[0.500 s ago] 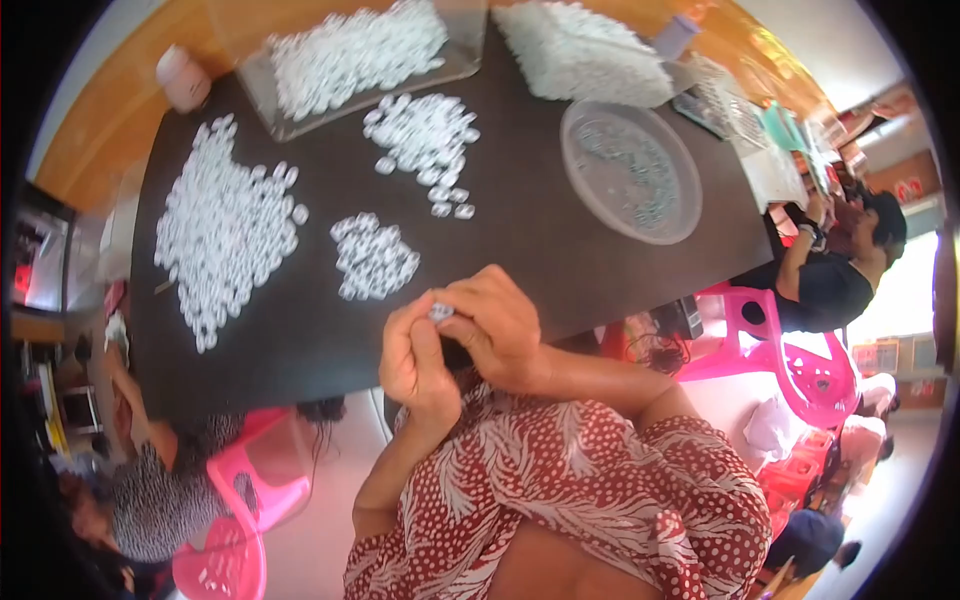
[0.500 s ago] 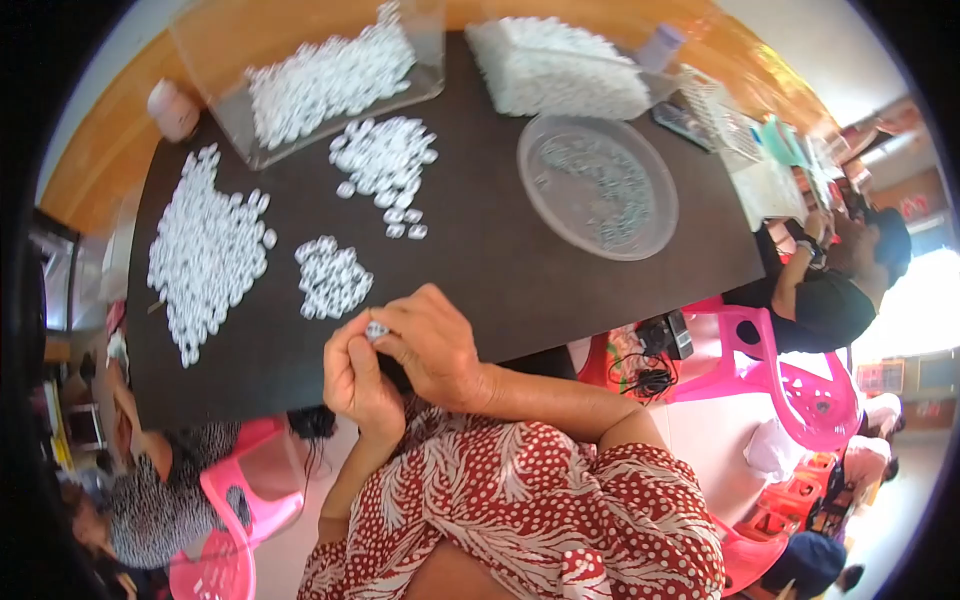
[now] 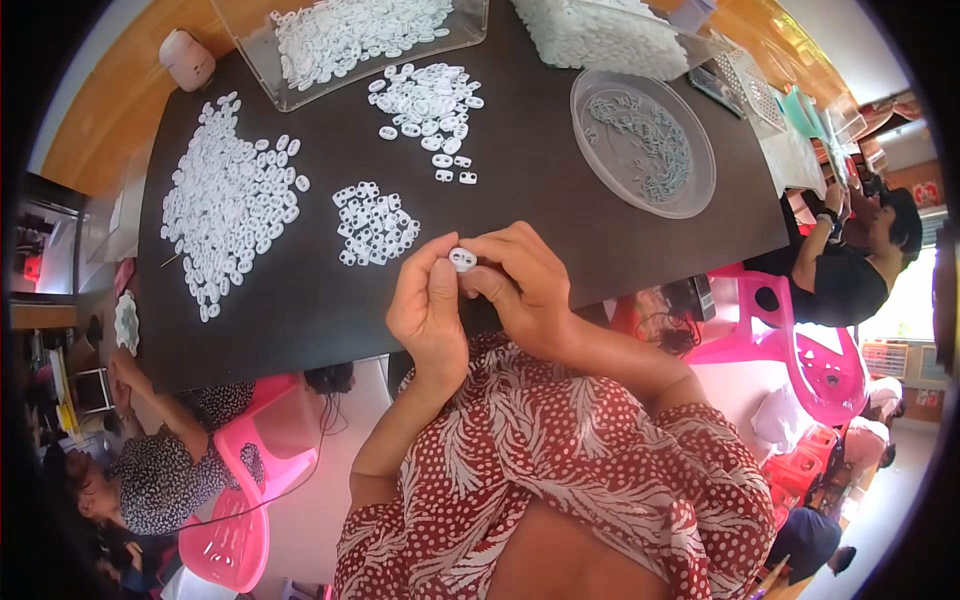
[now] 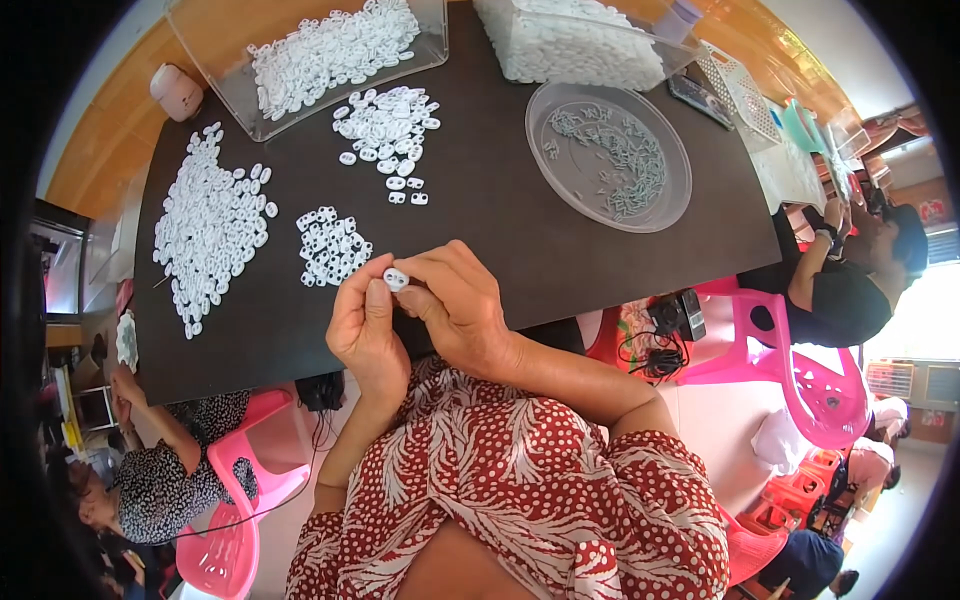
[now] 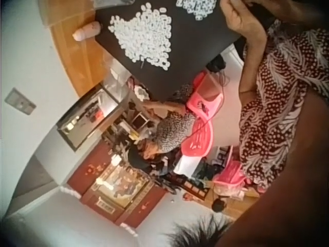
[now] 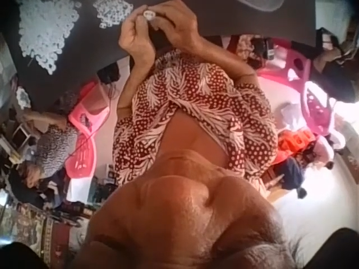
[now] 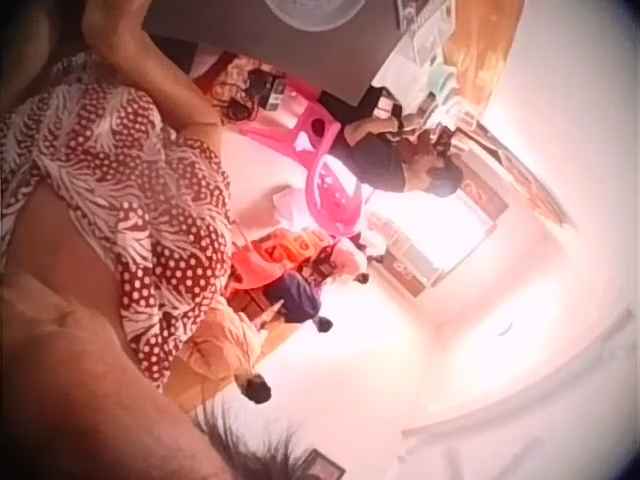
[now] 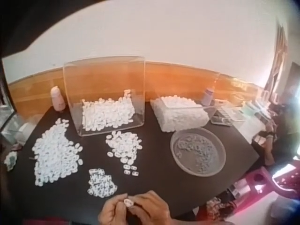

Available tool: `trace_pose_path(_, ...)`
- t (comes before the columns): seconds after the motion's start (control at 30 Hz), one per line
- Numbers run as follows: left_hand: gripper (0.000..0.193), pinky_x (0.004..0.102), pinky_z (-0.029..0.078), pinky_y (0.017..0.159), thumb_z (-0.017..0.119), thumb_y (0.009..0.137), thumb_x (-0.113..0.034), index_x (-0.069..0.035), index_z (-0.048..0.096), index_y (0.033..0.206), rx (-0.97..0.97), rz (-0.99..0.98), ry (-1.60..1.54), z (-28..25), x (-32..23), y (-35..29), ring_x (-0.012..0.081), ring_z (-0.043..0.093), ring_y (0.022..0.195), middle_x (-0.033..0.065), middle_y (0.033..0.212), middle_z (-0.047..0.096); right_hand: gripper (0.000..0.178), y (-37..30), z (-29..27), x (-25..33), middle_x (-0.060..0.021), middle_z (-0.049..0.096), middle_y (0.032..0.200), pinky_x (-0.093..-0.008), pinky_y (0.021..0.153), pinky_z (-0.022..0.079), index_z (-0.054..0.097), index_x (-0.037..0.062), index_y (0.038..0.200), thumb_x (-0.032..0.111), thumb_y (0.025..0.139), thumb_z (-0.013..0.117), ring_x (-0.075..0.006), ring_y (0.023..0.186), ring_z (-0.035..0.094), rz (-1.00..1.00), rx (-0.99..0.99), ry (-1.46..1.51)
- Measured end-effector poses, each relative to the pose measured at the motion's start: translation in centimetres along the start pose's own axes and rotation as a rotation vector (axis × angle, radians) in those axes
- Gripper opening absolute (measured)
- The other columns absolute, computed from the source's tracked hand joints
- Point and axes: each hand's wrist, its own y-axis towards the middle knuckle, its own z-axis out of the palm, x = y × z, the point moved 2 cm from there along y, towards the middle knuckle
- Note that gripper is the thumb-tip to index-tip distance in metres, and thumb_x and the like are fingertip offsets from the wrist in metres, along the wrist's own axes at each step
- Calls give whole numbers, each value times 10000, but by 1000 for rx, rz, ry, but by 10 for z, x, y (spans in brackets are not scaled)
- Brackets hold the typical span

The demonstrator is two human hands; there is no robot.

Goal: The person assembles small white plastic components by hand, inserting grey circular parts into them.

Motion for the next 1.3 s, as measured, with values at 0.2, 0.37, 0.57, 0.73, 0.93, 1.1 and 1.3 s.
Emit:
trace_pose_path(0.2,221,178,411,602,487,958,-119,34,580,1088,17,-6,25,1,1,2,47,478,671,13,838,563,222,2,-1,-1,-98,604,778,-326,614,446,616,-24,962,-47,742,614,-231,708,537,46,22,42)
trace_pose_path(0.37,207,176,408,589,494,953,-105,30,591,1076,6,33,65,2,1,2,45,475,662,8,824,560,203,2,-2,-1,-89,601,757,-322,619,444,616,-19,960,-39,758,610,-221,706,535,99,63,71)
trace_pose_path(0.57,196,178,404,578,497,949,-93,27,598,1066,-1,60,113,1,0,1,45,472,656,3,796,553,196,3,-1,1,-84,599,741,-321,620,443,620,-12,957,-29,762,614,-218,701,536,139,74,83)
trace_pose_path(0.73,203,176,397,575,498,950,-103,33,595,1066,6,41,88,-2,0,3,46,469,651,6,790,550,182,5,0,4,-80,598,731,-321,618,442,626,-13,938,-24,757,616,-215,692,533,157,83,89)
trace_pose_path(0.93,205,176,395,576,497,950,-102,40,593,1064,-3,21,39,-4,-1,3,47,468,650,6,793,548,183,6,2,3,-76,595,725,-319,615,440,629,-13,929,-21,747,622,-209,688,529,142,92,102)
trace_pose_path(1.1,218,188,413,618,518,942,-110,57,584,1066,-42,34,77,-6,-1,3,60,487,677,25,818,577,182,7,2,3,-72,593,725,-316,614,438,633,-8,921,-23,739,628,-206,689,526,147,90,112)
trace_pose_path(1.3,225,185,408,603,522,941,-119,56,581,1068,-28,42,65,-7,-1,3,59,482,657,25,805,578,178,6,2,4,-71,588,723,-313,614,435,637,-3,911,-27,735,627,-205,685,522,163,90,129)
